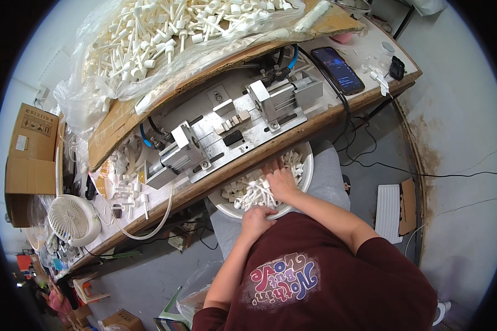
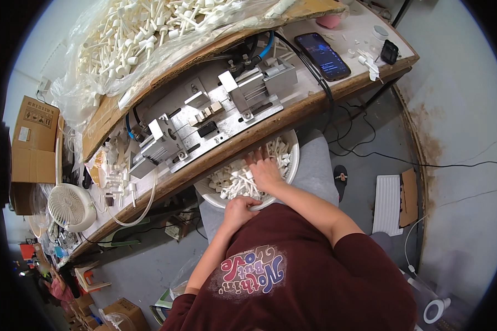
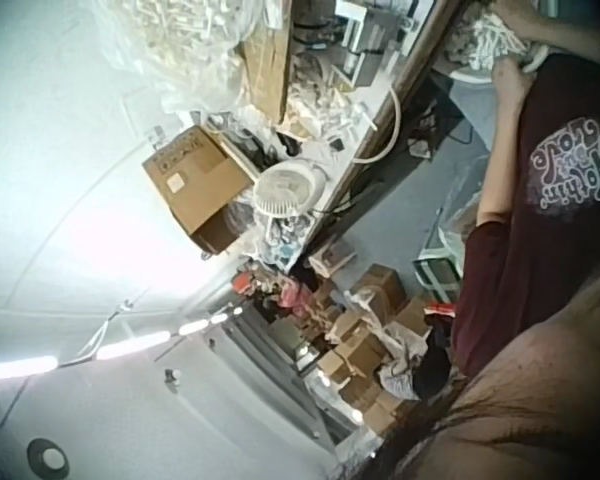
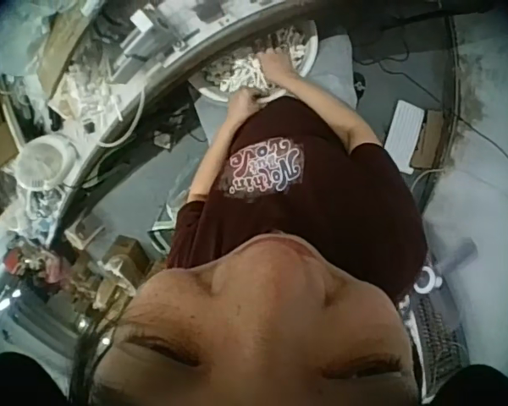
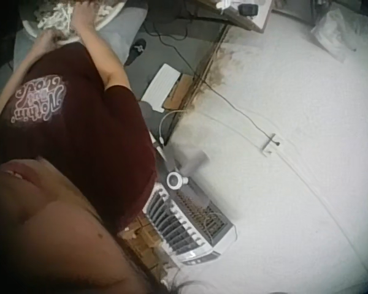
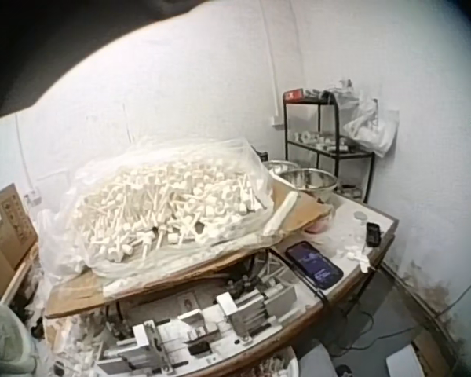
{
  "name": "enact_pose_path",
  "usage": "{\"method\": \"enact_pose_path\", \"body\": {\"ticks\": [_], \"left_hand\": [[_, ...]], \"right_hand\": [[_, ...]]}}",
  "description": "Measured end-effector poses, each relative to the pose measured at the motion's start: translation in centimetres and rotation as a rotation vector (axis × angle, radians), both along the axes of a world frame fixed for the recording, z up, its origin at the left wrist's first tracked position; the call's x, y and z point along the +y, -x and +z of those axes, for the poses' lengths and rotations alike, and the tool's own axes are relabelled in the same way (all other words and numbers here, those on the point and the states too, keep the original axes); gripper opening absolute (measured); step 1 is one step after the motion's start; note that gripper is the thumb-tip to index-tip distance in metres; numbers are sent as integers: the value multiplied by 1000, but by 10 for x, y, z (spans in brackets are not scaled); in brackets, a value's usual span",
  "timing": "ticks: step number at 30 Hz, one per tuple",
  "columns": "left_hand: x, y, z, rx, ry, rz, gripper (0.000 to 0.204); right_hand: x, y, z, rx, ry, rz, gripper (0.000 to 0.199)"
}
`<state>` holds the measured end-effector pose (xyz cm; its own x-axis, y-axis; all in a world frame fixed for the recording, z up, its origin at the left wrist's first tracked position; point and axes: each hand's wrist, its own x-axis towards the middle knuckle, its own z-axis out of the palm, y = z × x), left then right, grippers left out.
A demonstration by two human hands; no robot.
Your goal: Using a pneumatic assembly machine to join small white plastic components.
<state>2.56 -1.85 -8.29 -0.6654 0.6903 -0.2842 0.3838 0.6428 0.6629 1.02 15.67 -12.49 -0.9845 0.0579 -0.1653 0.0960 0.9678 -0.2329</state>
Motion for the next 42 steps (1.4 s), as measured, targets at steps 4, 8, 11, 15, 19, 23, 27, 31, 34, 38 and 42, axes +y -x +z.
{"method": "enact_pose_path", "body": {"ticks": [4,8,11,15,19,23,27,31,34,38,42], "left_hand": [[-2,1,1,39,-30,-48,31],[2,5,27,56,-13,-144,25],[15,3,85,187,-394,59,19],[5,15,187,575,-822,332,26],[28,17,265,1116,-1831,430,35],[19,-18,270,1340,-2278,-70,40],[39,-35,262,1267,-2461,-78,34],[23,-43,239,1512,-2188,75,33],[23,-35,237,1460,-2035,-69,31],[24,-32,256,1733,-2183,166,30],[35,-27,251,1853,-2400,23,28]], "right_hand": [[-10,15,9,-98,82,-108,81],[-4,14,0,-37,201,-110,87],[10,6,-13,-19,248,-58,93],[10,-20,36,41,358,-26,93],[9,-36,32,170,317,95,83],[4,-47,30,249,351,103,80],[4,-46,22,326,389,80,74],[4,-45,23,361,402,85,70],[3,-41,18,376,412,75,66],[4,-38,16,395,422,55,63],[1,-36,19,420,427,62,60]]}}
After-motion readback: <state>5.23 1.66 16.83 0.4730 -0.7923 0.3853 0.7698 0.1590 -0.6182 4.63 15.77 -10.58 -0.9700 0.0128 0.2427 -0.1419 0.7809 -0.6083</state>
